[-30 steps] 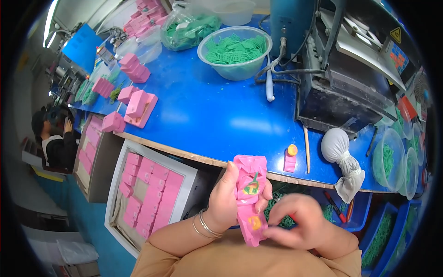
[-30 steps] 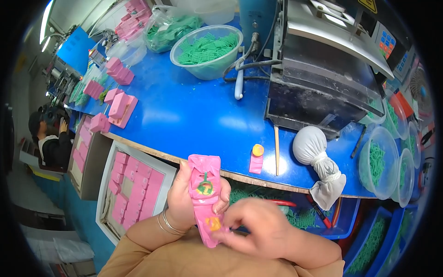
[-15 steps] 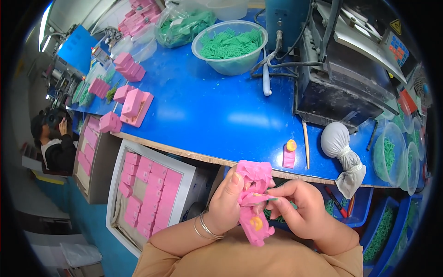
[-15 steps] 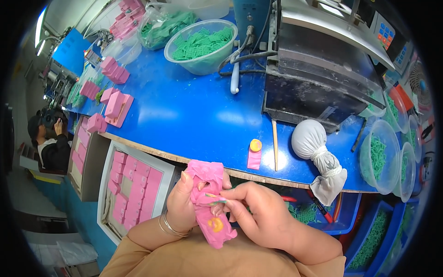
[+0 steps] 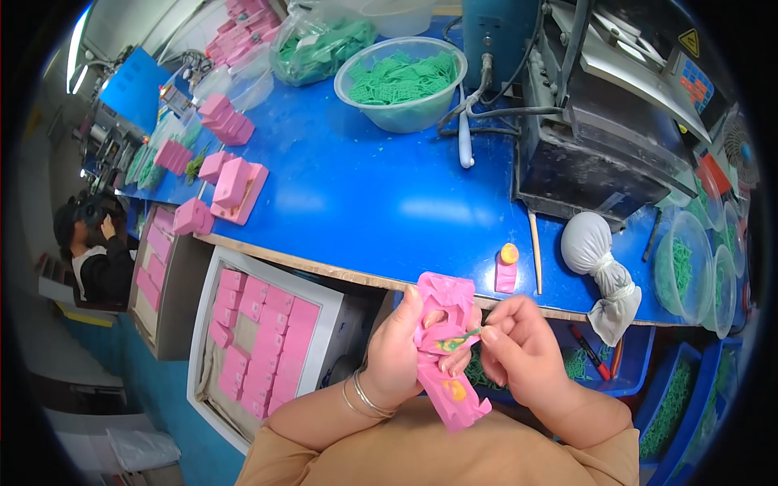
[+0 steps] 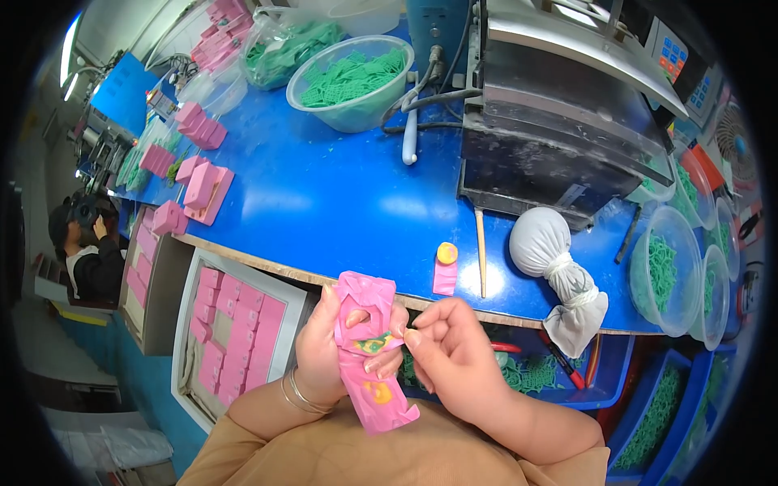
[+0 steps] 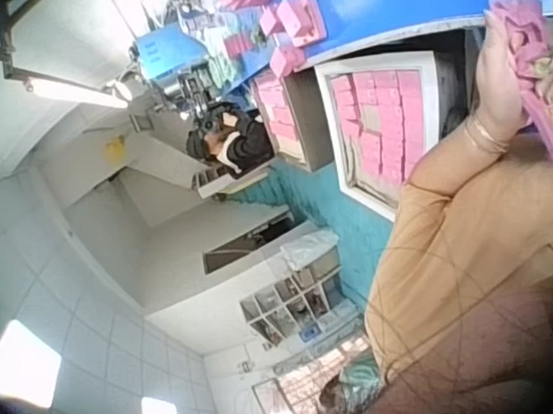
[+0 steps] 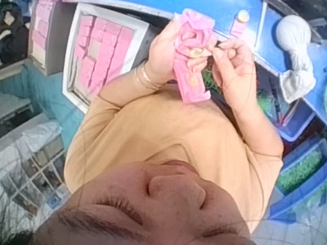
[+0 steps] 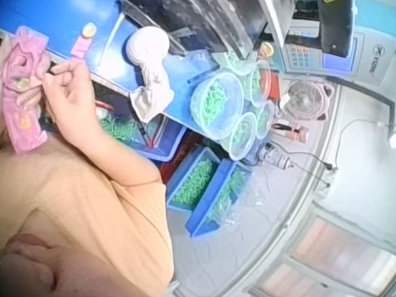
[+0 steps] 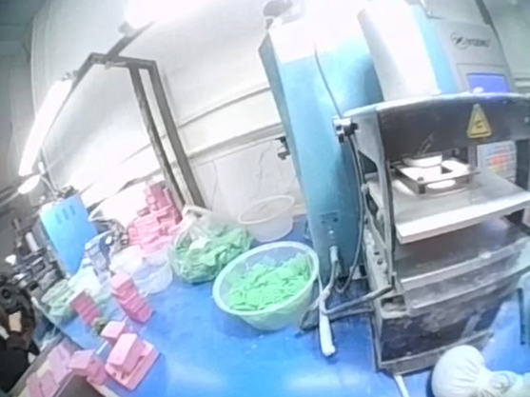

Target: Assembling small green decorative wax components into yellow inserts within pink silicone molds at a production workstation.

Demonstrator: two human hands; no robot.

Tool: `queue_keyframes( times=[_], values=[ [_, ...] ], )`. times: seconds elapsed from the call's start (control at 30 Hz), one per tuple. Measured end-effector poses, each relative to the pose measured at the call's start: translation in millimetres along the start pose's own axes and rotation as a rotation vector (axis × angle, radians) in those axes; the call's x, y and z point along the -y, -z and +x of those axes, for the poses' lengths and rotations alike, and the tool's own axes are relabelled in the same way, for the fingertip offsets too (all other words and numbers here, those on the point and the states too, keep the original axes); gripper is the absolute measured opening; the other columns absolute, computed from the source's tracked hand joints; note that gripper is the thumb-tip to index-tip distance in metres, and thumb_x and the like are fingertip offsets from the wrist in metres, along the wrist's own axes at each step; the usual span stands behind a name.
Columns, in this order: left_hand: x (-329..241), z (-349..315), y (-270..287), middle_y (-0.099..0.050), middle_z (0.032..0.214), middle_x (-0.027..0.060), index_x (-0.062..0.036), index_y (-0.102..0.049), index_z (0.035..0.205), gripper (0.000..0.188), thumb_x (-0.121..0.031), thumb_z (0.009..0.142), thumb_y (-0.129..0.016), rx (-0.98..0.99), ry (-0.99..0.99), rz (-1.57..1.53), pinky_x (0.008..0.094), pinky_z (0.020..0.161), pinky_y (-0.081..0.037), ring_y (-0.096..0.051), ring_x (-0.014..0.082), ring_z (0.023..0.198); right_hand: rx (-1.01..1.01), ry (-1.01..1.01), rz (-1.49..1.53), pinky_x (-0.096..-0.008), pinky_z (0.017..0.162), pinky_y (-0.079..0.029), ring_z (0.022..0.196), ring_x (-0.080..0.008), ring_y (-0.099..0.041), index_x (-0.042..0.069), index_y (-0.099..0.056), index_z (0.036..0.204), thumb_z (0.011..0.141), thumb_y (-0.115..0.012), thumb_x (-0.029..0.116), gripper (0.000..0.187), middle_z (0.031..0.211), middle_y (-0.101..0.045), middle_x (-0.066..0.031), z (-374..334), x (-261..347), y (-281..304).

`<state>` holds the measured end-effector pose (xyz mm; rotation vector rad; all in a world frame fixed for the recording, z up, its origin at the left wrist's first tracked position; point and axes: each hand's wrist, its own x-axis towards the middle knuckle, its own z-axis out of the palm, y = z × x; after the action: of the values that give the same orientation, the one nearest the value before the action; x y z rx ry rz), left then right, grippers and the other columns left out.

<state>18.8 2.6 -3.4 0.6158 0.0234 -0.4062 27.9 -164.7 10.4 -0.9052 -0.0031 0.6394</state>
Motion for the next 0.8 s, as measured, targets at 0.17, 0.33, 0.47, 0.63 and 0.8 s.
queue_keyframes(
  times=[0.17, 0.33, 0.47, 0.63, 0.8],
  values=[
    [4, -6, -12, -0.054, 0.1, 0.0136, 0.0023, -0.043, 0.117, 0.061, -0.052, 0.095, -0.025, -0.215, -0.064, 0.503, 0.029, 0.062, -0.046, -0.054, 0.0156, 0.071, 0.088, 0.388, -0.894, -0.0227, 0.053, -0.032, 0.061, -0.0067, -0.039, 0.002, -0.06, 0.092, 0.083, -0.064, 0.007, 0.012, 0.072, -0.042, 0.0011, 4, 17, 0],
    [-2, -7, -7, -0.052, 0.107, 0.0098, 0.0006, -0.039, 0.122, 0.048, -0.032, 0.09, -0.054, -0.12, 0.051, 0.516, 0.0272, 0.073, -0.046, -0.054, 0.0132, 0.086, 0.042, 0.169, -0.564, -0.0237, 0.055, -0.033, 0.063, -0.0095, -0.041, 0.005, -0.065, 0.085, 0.078, -0.069, 0.009, 0.009, 0.071, -0.046, -0.0012, 9, 19, 6],
    [-7, -6, -16, -0.05, 0.107, 0.0064, -0.0021, -0.042, 0.116, 0.048, -0.008, 0.076, -0.067, -0.007, -0.007, 0.933, 0.0267, 0.08, -0.043, -0.05, 0.0112, 0.093, 0.056, 0.492, -1.049, -0.0286, 0.056, -0.038, 0.066, -0.0157, -0.049, 0.007, -0.066, 0.081, 0.07, -0.072, 0.006, 0.012, 0.075, -0.053, -0.0046, 2, 32, -8],
    [-3, -2, -8, -0.05, 0.101, 0.0127, 0.0001, -0.048, 0.103, 0.04, -0.004, 0.069, -0.068, 0.078, -0.23, 1.184, 0.0311, 0.087, -0.04, -0.05, 0.0238, 0.099, 0.119, 1.047, -1.493, -0.0314, 0.054, -0.036, 0.066, -0.0194, -0.049, 0.005, -0.063, 0.077, 0.06, -0.075, 0.012, 0.022, 0.074, -0.051, -0.0034, -10, 17, -18],
    [-1, -2, -4, -0.052, 0.1, 0.0136, 0.0, -0.049, 0.103, 0.037, -0.007, 0.072, -0.068, 0.053, -0.332, 1.237, 0.0318, 0.08, -0.043, -0.051, 0.0244, 0.089, 0.092, 1.095, -1.469, -0.0307, 0.06, -0.038, 0.077, -0.0207, -0.05, 0.003, -0.062, 0.088, 0.062, -0.075, 0.012, 0.03, 0.084, -0.052, -0.0061, -5, 20, -19]
  ],
)
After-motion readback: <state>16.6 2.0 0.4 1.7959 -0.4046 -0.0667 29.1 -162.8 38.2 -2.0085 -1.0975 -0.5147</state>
